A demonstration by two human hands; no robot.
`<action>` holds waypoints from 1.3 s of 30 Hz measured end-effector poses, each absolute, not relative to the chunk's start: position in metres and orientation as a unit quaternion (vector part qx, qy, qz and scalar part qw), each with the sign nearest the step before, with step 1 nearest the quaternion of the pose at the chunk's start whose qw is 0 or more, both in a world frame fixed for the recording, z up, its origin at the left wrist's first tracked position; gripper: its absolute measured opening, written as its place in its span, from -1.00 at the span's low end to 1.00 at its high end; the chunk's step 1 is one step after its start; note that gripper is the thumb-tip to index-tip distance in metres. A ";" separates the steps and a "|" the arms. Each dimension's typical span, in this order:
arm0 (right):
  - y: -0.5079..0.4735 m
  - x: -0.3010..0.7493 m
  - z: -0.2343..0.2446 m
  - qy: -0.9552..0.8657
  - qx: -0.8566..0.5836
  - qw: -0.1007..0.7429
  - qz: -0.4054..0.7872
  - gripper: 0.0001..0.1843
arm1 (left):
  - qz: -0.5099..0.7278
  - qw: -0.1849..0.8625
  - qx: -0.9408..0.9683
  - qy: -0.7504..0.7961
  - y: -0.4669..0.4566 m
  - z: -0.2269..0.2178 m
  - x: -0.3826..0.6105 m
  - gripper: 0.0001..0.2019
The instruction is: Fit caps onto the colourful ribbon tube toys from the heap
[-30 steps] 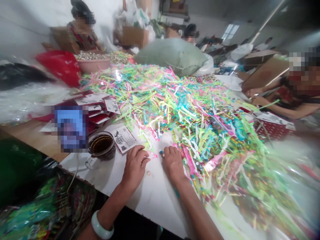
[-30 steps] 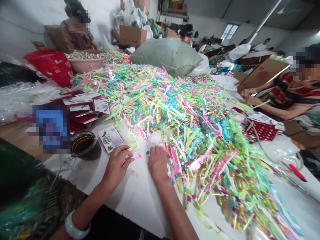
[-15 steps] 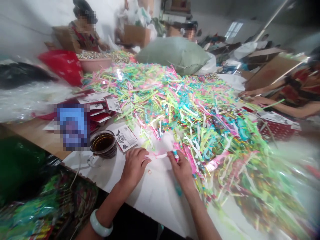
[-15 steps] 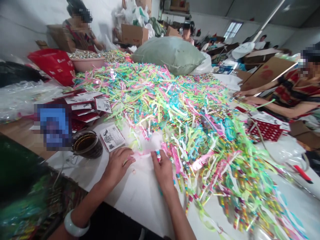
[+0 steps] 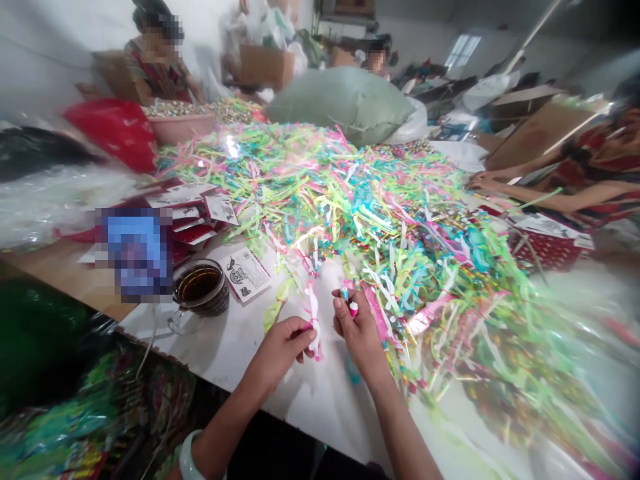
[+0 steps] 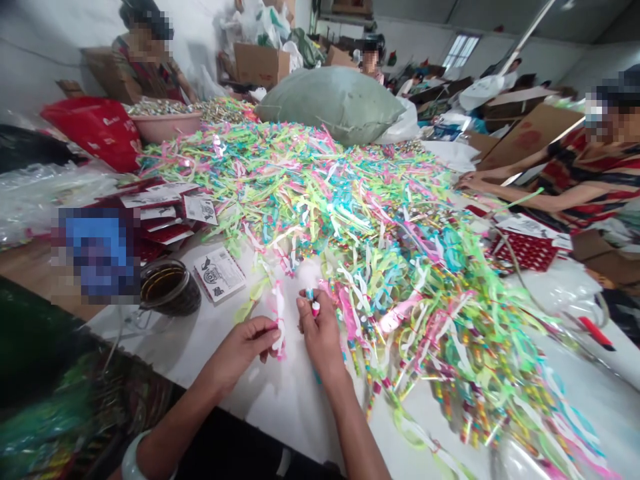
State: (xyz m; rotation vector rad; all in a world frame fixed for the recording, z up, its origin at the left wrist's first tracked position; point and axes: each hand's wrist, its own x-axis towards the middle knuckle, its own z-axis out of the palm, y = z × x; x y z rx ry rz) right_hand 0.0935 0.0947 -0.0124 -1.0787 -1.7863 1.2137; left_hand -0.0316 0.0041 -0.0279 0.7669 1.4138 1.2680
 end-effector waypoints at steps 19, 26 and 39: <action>0.042 0.120 -0.041 -0.767 -0.377 0.247 0.457 -0.77 | 0.607 0.495 0.213 0.584 -0.005 -0.027 -0.024 -0.79; 0.043 0.120 -0.048 -0.793 -0.356 0.257 0.422 -0.77 | 0.609 0.484 0.215 0.591 -0.003 -0.030 -0.020 -0.79; 0.068 0.144 -0.030 -0.823 -0.410 0.332 0.209 -0.74 | 0.552 0.375 0.342 0.662 -0.002 -0.027 -0.032 -0.78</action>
